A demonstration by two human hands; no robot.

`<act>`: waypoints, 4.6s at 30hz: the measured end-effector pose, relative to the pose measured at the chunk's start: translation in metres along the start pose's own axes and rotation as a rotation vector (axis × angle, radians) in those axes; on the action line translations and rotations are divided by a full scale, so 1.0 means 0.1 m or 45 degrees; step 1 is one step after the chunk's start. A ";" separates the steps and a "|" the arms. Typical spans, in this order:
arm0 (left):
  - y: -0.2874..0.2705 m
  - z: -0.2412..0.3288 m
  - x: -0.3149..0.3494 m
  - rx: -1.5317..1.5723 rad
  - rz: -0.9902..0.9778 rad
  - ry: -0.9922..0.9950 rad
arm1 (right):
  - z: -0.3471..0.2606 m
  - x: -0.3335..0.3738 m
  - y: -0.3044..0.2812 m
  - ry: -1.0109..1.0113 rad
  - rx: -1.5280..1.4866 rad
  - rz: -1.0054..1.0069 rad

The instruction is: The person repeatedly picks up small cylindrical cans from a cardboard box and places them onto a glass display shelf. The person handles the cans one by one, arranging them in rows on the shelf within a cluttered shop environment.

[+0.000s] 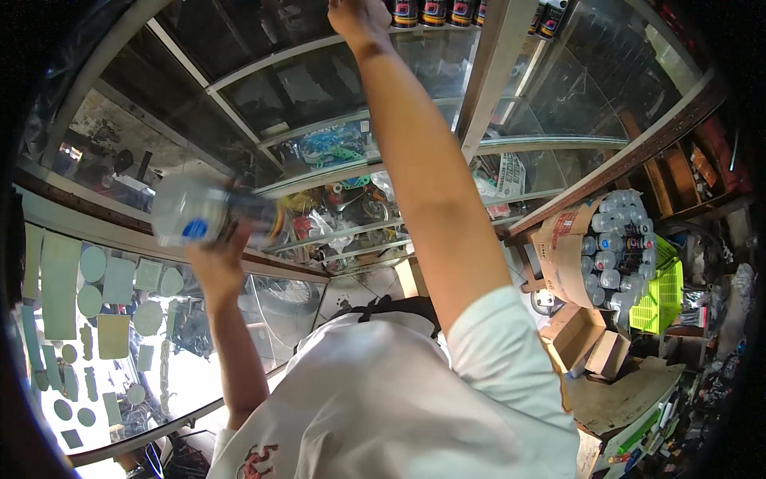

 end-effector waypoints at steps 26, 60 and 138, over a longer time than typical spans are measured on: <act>-0.07 -0.16 0.97 0.286 -0.093 -0.174 | 0.03 1.01 -0.33 0.019 0.174 0.164; 4.26 1.04 3.78 0.591 -1.332 -0.449 | 4.37 7.08 -6.04 1.247 0.336 0.224; 10.08 0.07 3.86 0.072 -0.580 -0.142 | 8.78 4.70 -5.82 0.005 0.487 -0.892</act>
Point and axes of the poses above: each hand's wrist, its own x-axis away from the middle knuckle, its own y-axis out of the palm, z = x × y, the point moved 7 cm from there along -x, towards the middle knuckle, and after that the axes turned 9 degrees about x, right-handed, at the moved point
